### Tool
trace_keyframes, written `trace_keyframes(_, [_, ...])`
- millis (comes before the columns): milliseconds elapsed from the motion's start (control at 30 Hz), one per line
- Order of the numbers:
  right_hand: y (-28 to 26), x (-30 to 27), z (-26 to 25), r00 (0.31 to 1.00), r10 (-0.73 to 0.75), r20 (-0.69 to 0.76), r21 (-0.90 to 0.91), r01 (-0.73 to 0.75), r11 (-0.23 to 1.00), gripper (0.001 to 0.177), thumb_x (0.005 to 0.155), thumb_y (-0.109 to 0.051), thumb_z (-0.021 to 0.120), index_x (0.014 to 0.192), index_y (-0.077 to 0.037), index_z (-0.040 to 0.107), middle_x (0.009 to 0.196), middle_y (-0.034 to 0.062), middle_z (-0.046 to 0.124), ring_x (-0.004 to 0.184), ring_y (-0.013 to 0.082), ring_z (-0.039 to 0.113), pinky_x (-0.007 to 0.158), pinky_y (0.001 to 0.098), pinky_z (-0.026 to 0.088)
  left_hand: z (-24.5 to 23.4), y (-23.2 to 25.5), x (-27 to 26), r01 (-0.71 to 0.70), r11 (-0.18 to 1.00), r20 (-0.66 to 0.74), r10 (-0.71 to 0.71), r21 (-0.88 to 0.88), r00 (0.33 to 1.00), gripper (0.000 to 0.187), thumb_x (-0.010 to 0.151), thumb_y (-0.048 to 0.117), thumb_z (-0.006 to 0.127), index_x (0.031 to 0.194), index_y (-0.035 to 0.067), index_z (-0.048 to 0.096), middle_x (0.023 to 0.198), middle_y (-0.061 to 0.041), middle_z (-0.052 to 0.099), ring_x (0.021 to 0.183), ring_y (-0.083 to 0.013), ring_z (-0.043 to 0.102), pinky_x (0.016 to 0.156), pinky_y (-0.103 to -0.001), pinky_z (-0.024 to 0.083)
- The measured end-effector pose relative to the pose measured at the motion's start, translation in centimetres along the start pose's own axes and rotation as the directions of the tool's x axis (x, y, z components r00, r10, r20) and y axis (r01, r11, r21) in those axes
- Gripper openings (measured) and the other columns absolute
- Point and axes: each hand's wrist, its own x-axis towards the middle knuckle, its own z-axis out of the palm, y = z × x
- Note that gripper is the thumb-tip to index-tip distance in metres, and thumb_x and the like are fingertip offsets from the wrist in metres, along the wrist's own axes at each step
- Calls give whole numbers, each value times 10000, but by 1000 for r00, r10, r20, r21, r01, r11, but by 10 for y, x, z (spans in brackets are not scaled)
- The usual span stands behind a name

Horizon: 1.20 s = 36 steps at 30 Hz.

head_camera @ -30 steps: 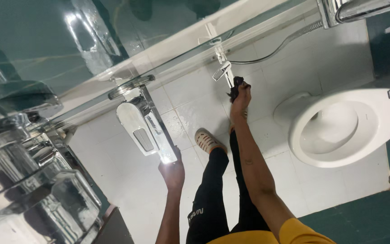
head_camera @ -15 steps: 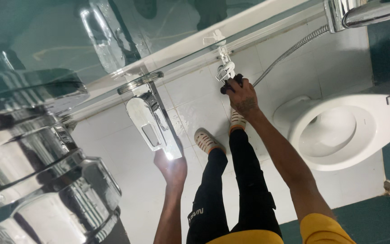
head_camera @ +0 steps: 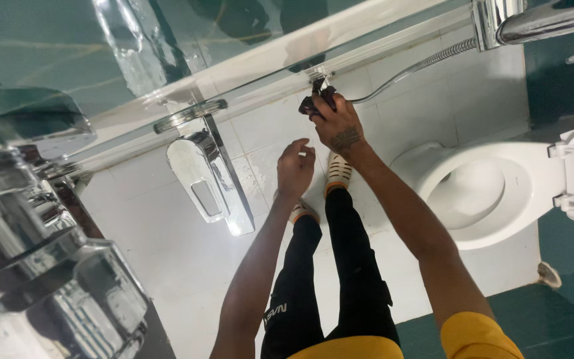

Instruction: The person picks up a scrunchie from near a toilet, carries it to a sink, and rinses it under running water while rubbing the fabric.

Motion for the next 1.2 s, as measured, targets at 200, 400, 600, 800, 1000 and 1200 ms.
trace_keyframes(200, [16,0,8,966,260,1,170,-257,951,325,879,-63,716,1195,-76,792,1440,93,597,1185,380,518,930,418,559,5,3,32,-17,998,-55,21,56,998,333,941,118,682,1254,15,628,1011,-144,736,708,-225,727,658,-365,585])
trace_keyframes(400, [20,4,-6,998,-59,-4,-12,59,998,126,831,-146,753,950,-133,793,1334,44,629,1138,335,559,920,430,551,-24,-69,-34,100,986,-39,-96,132,995,279,946,131,689,1201,18,675,1030,-169,741,761,-242,749,680,-356,597])
trace_keyframes(600, [-7,-3,-14,998,50,27,-12,-49,999,93,875,-163,753,898,-73,759,1353,73,655,1015,311,580,842,398,570,-106,-167,-193,131,955,-151,-93,266,984,209,935,180,690,1087,36,692,956,-153,751,801,-301,752,719,-393,599])
trace_keyframes(800, [9,-37,-63,948,283,145,-49,-279,959,206,909,-81,700,1104,-114,757,1257,43,638,1067,317,591,886,377,583,-199,-110,-354,730,598,-256,-688,330,679,340,949,372,620,1150,121,732,1162,-128,753,1068,-331,702,920,-424,547])
trace_keyframes(1000, [-81,-188,-173,819,552,155,159,-572,805,270,819,-46,667,1085,-39,715,1327,116,620,1064,404,553,925,460,529,-215,-45,-440,911,410,-113,-908,-50,403,311,961,293,621,1168,76,705,1055,-128,728,884,-282,672,721,-378,482])
trace_keyframes(1200, [-189,-398,-315,403,903,-149,267,-863,429,262,806,23,646,1050,-36,721,1188,160,699,949,418,615,891,477,525,-202,5,-465,851,522,-16,-853,-54,522,289,974,233,619,1183,43,682,970,-118,710,735,-227,650,571,-336,448])
